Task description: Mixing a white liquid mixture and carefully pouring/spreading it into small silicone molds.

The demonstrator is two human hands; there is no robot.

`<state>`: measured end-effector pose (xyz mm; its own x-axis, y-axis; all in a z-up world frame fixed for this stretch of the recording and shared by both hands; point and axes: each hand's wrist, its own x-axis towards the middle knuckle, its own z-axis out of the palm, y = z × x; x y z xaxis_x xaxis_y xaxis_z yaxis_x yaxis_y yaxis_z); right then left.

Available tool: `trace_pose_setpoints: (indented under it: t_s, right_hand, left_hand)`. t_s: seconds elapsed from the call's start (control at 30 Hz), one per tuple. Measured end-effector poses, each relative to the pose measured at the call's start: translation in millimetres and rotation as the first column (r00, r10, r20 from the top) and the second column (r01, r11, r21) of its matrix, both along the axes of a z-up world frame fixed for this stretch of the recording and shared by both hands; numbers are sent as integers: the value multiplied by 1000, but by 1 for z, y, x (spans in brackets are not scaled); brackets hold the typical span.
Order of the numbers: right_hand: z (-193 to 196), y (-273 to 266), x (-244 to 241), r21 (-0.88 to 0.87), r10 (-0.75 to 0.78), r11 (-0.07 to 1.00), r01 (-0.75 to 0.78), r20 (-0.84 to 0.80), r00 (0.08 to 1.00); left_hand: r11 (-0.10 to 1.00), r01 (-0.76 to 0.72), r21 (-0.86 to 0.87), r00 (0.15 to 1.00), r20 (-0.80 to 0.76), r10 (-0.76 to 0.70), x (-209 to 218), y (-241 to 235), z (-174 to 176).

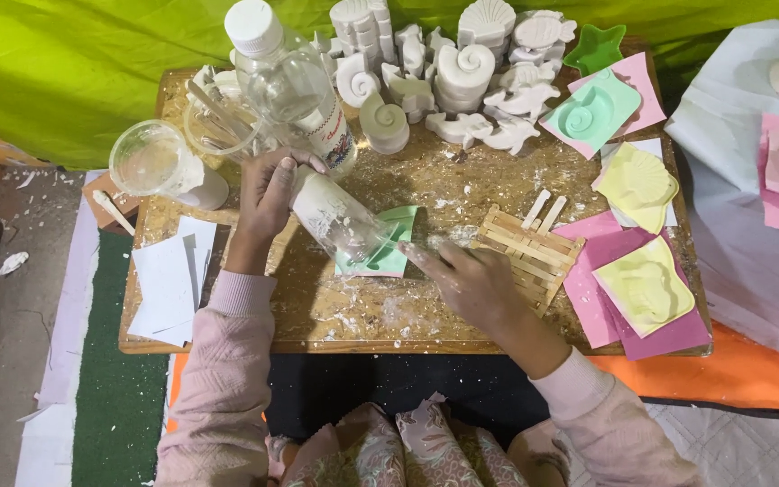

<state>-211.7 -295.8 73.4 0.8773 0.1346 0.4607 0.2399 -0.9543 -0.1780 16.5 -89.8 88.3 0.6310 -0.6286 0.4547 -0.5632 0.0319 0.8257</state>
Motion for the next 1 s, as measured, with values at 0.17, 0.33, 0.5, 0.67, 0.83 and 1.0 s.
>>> trace_pose_setpoints:
  t_s: [0.17,0.33,0.5,0.67,0.83,1.0]
  right_hand:
    - [-1,-1,-12,0,-12,1000,12,-6,1000]
    - [-11,-8,-23,-44,-11,999,9,-29,1000]
    - [-3,-17,-28,-62,7,998,-10,-48,999]
    - [-18,-27,-33,-91,-21,996,22,16,1000]
    - [-24,-35,-33,-149,-23,988,27,27,999]
    - [7,-30,-30,-88,30,996,-28,27,999]
  left_hand:
    - [998,51,-39,998,33,-50,0,-1,4]
    - [991,114,-66,989,98,-108,1,-6,7]
    - [977,189,-97,975,137,-175,5,-11,5]
    - [971,219,-95,969,136,-205,18,-11,-13]
    - [969,216,-121,972,116,-203,15,-13,-8]
    - [966,220,-137,973,105,-206,20,-11,-17]
